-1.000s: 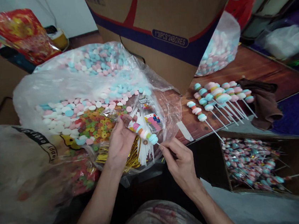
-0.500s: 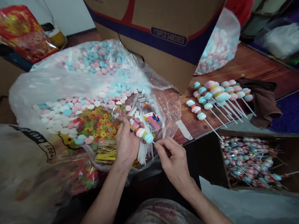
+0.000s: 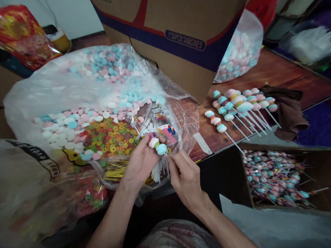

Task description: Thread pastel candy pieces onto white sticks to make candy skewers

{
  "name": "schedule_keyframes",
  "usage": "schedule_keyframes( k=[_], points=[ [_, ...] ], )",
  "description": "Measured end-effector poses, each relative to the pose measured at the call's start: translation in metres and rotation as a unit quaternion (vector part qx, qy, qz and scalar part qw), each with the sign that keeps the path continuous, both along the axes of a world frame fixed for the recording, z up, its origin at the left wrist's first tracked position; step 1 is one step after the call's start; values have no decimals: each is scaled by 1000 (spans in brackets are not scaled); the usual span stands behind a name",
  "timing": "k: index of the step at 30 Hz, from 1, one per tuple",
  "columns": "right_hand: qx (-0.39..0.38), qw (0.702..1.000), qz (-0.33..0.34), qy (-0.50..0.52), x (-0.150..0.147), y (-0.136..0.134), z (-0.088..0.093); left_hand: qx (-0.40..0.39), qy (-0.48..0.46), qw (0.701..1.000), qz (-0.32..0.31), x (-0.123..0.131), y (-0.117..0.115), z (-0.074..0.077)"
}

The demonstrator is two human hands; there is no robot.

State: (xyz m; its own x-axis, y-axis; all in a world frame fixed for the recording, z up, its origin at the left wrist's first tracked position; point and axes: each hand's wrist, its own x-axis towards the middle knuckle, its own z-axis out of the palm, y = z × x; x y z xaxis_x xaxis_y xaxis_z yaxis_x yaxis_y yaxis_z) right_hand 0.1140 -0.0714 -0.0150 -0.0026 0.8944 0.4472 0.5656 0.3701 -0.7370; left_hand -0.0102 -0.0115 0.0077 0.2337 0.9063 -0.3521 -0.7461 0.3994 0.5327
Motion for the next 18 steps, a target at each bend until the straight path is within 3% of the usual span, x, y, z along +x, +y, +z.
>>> schedule_keyframes(
  k=[2,10,18],
  points=[
    [-20,999,9,31,4,1,2,-17,-5,1000,7,-7,5,1],
    [-50,996,55,38,15,1,5,-50,44,987,150,-15,16,-9],
    [-207,970,51,121,21,11,17,-96,-14,991,94,-15,13,-8]
  ],
)
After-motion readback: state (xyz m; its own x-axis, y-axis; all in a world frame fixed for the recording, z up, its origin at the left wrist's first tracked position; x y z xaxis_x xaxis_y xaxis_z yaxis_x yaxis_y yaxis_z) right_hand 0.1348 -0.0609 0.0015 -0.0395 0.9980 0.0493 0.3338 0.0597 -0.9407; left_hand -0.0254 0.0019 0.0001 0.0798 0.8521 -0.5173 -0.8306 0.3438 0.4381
